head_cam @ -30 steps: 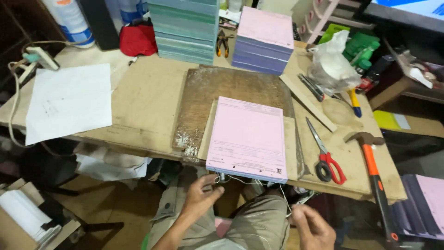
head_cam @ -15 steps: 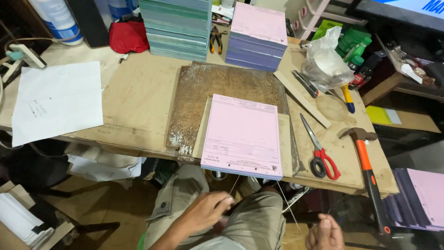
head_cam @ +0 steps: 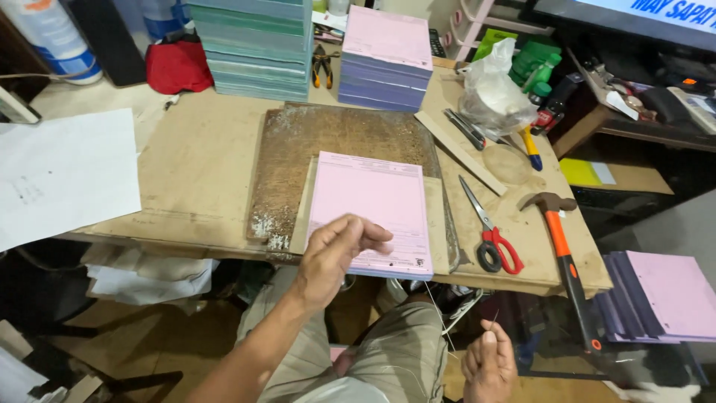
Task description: The person sits at a cluttered desk and sews a stack of pink papers using a needle and thread. They pull the thread through the paper, tie a knot, and use a hammer to flatten the binding. The person then flips the stack over and continues sewing the other side.
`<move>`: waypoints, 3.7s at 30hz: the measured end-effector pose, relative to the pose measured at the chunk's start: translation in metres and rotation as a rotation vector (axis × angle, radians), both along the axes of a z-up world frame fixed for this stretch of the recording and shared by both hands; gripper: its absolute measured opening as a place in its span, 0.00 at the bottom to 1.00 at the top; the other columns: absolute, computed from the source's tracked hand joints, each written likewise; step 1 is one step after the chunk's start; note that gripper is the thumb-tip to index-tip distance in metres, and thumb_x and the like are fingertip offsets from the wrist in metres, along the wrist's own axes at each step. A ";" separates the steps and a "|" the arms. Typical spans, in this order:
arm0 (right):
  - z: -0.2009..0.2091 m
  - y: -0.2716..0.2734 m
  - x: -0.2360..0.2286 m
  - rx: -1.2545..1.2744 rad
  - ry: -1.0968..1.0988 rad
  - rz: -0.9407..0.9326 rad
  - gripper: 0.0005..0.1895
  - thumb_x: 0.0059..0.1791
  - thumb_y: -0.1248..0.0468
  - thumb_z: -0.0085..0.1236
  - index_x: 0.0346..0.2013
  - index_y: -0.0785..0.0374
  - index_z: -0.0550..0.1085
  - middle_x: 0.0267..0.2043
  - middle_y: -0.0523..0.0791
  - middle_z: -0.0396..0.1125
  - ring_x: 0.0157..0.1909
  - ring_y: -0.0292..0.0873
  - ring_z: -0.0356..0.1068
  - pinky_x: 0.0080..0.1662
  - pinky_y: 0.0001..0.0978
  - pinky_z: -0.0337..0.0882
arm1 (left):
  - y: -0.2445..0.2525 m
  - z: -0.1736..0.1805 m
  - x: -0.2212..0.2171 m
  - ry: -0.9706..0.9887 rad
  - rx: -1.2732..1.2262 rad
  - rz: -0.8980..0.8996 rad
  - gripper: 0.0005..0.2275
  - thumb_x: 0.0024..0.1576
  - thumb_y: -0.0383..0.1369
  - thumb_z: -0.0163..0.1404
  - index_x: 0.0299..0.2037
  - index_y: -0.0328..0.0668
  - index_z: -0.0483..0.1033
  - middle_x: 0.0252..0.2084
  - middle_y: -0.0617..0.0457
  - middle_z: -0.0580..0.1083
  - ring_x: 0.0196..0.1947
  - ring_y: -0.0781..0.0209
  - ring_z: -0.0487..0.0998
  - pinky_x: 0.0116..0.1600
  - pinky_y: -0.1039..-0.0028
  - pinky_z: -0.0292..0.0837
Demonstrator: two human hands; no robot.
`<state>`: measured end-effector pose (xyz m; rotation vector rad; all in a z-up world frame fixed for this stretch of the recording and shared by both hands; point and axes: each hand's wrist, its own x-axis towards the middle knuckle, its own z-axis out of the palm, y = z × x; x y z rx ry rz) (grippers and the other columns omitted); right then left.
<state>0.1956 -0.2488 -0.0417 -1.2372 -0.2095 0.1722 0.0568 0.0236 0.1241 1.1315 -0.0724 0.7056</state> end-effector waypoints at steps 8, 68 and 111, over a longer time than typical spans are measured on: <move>0.031 -0.006 0.025 -0.446 -0.240 -0.101 0.16 0.59 0.62 0.47 0.56 0.66 0.75 0.26 0.40 0.59 0.22 0.31 0.50 0.26 0.27 0.52 | 0.007 0.011 -0.009 0.601 1.306 0.182 0.24 0.57 0.36 0.56 0.61 0.30 0.67 0.50 0.40 0.73 0.47 0.47 0.76 0.53 0.58 0.76; 0.084 0.148 -0.062 -0.476 -0.612 0.314 0.17 0.55 0.61 0.47 0.55 0.65 0.76 0.18 0.37 0.66 0.15 0.28 0.56 0.21 0.22 0.63 | 0.089 -0.009 0.009 0.609 1.079 -0.123 0.28 0.57 0.40 0.50 0.71 0.51 0.66 0.34 0.53 0.68 0.32 0.58 0.66 0.40 0.67 0.62; 0.032 0.141 -0.053 -0.482 -0.234 0.331 0.14 0.50 0.66 0.57 0.47 0.68 0.83 0.39 0.46 0.73 0.41 0.39 0.75 0.42 0.27 0.82 | 0.021 -0.064 -0.006 0.369 1.439 0.514 0.08 0.53 0.20 0.58 0.39 0.34 0.74 0.33 0.47 0.68 0.31 0.55 0.70 0.40 0.66 0.73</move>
